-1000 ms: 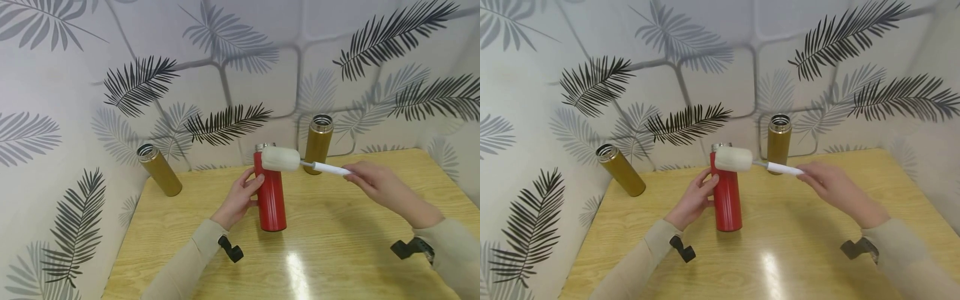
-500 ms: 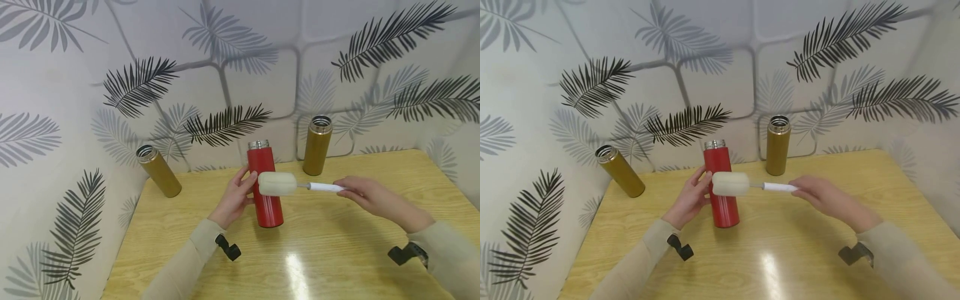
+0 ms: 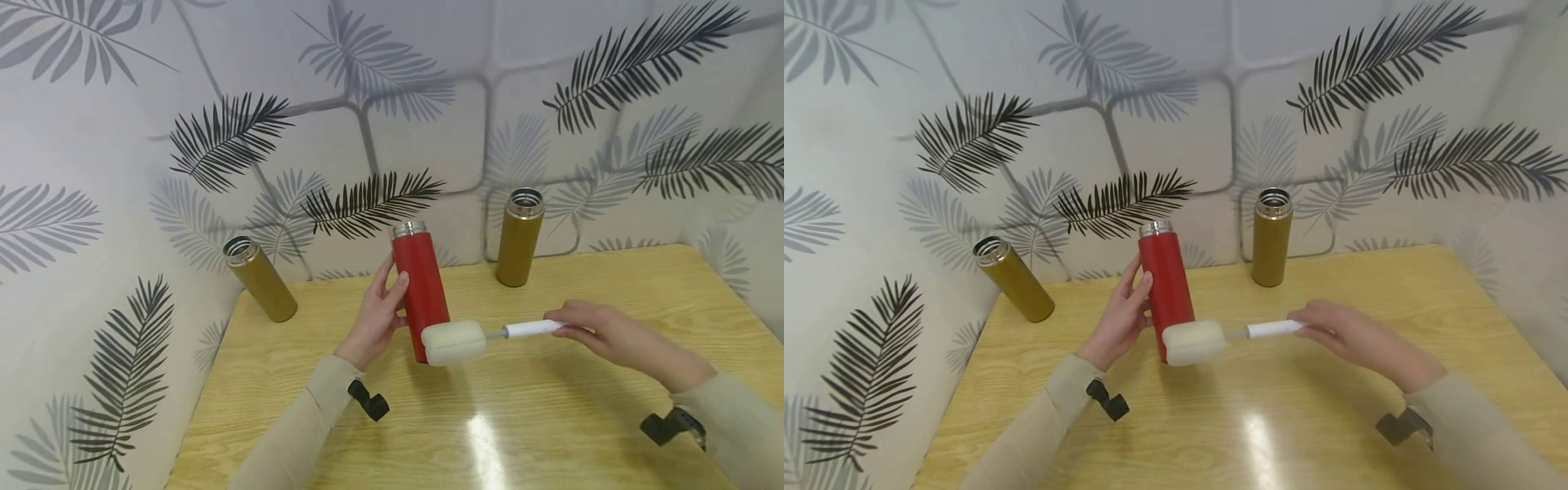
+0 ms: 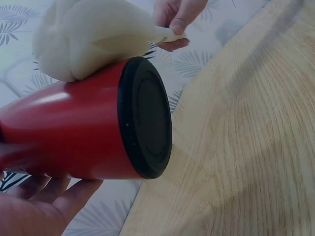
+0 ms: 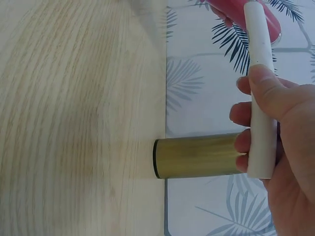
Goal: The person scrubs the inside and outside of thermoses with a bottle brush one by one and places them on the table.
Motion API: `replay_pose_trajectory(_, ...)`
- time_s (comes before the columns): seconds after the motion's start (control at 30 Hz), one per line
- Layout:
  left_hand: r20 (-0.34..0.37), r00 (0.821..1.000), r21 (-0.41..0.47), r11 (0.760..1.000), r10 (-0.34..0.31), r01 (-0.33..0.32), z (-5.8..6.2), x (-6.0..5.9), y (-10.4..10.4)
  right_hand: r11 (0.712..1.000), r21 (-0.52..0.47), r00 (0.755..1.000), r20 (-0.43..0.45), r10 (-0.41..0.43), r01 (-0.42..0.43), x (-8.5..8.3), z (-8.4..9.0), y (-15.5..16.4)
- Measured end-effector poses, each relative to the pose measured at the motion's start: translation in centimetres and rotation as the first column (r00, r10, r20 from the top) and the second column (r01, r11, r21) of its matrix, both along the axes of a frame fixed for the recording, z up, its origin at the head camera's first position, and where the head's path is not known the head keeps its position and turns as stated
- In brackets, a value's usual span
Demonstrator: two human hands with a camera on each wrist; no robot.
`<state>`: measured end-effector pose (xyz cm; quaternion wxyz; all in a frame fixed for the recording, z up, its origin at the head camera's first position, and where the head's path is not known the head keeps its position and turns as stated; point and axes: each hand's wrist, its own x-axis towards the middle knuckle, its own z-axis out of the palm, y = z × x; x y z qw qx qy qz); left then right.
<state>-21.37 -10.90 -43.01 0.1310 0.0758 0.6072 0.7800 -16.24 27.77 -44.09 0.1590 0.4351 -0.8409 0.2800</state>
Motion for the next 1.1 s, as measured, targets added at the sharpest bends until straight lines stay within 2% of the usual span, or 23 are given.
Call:
replay_pose_trajectory(0.13,-0.013,1.000,-0.001,1.000,-0.028,0.028,-0.1,0.0,-0.1,0.999,-0.049,0.998,-0.060,-0.018,0.015,-0.3,0.3,-0.1)
replay_pose_trajectory(0.27,-0.031,0.996,0.001,0.997,-0.080,0.080,-0.3,0.2,-0.1,0.996,-0.058,0.995,-0.072,-0.069,0.064,-0.7,0.8,-0.1)
replay_pose_trajectory(0.5,-0.030,0.978,0.007,0.979,-0.206,0.206,-0.7,0.7,0.1,0.981,-0.084,0.977,-0.115,-0.182,0.173,-1.4,1.7,0.0)
replay_pose_trajectory(0.63,-0.019,0.969,0.024,0.969,-0.244,0.245,-0.8,1.0,0.2,0.970,-0.074,0.960,-0.143,-0.239,0.231,-1.6,2.1,0.1)
replay_pose_trajectory(0.93,-0.045,0.966,0.022,0.966,-0.256,0.257,-0.9,1.1,0.5,0.950,-0.073,0.940,-0.140,-0.311,0.303,-1.5,2.3,-0.4)
replay_pose_trajectory(1.1,-0.029,0.973,-0.036,0.973,-0.231,0.230,-0.9,0.9,0.5,0.949,-0.076,0.940,-0.136,-0.312,0.304,-1.5,2.4,-0.6)
